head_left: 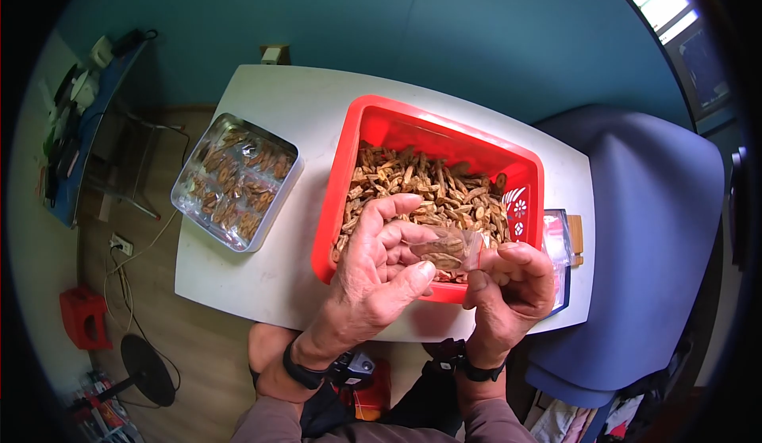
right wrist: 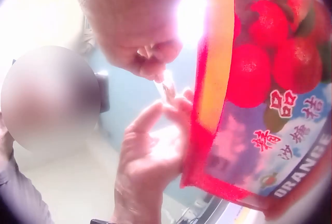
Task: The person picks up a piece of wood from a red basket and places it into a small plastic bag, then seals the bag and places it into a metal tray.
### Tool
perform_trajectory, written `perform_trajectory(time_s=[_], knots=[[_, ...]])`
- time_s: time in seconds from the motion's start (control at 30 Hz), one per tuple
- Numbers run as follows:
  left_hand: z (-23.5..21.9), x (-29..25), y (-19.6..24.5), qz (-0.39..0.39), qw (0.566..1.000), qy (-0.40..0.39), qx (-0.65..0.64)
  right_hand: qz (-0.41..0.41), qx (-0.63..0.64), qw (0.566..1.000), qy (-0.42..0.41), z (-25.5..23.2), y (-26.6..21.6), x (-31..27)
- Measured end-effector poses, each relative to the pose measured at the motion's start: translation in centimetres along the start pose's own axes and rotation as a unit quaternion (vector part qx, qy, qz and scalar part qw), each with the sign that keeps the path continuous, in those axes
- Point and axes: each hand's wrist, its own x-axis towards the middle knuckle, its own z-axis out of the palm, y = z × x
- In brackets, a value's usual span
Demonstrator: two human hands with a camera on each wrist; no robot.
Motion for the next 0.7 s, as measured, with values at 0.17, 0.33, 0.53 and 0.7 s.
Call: perform_trajectory(time_s=[0.17,0.33,0.53,0.7], knots=[[-0.6,0.1,0.4,-0.033,0.999,-0.015,-0.039,0.005,0.036,0.999,0.013,-0.2,0.0,-0.1],[-0.5,0.3,0.6,-0.045,0.996,-0.042,-0.062,0.011,0.052,0.999,0.000,0.0,0.0,-0.1],[-0.6,0.3,0.7,-0.044,0.997,-0.018,-0.065,-0.010,0.043,0.998,-0.037,-0.1,0.2,-0.4],[-1.4,0.5,0.7,-0.010,0.995,0.001,-0.098,-0.018,0.061,0.998,-0.014,0.1,-0.2,-0.3]])
